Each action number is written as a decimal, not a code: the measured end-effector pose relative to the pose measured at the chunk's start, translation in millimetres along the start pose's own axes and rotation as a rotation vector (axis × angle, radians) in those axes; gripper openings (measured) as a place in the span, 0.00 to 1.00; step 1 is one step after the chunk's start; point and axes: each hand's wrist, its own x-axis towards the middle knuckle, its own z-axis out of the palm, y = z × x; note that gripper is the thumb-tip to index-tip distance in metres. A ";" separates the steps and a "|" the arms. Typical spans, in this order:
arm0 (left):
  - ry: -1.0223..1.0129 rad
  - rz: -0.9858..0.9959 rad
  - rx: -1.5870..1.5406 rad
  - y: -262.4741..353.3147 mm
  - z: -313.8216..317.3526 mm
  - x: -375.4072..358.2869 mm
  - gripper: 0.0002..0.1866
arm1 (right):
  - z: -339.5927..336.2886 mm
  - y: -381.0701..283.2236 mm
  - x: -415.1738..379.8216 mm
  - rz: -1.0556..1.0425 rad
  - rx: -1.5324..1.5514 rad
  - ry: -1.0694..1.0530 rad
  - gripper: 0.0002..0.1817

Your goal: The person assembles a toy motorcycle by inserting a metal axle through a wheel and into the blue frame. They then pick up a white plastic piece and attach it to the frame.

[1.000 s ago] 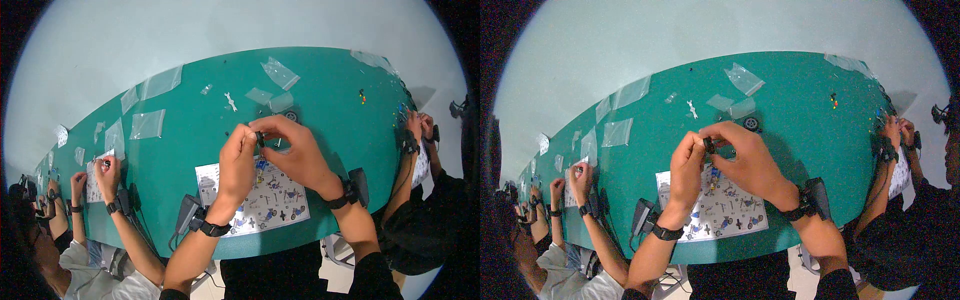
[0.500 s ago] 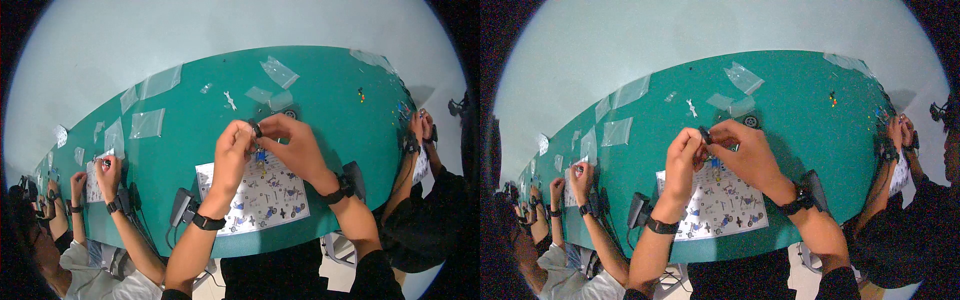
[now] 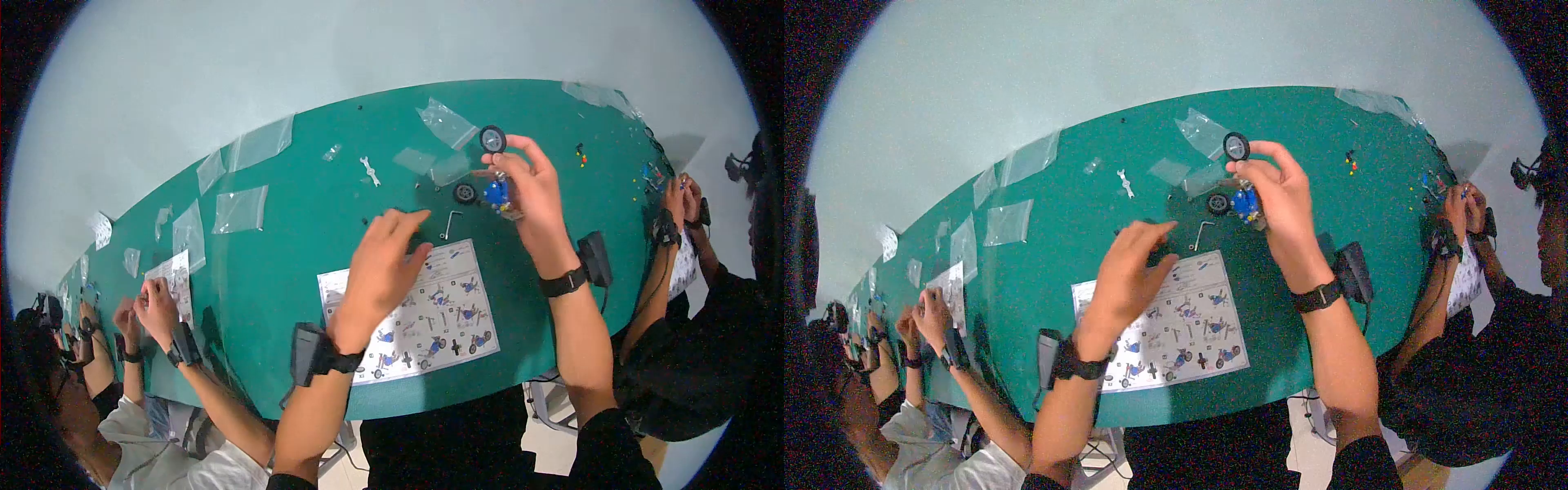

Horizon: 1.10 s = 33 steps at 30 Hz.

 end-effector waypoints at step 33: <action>0.085 -0.122 0.499 57.4 111.5 74.3 0.06 | -60.3 21.9 36.2 0.039 0.080 0.236 0.15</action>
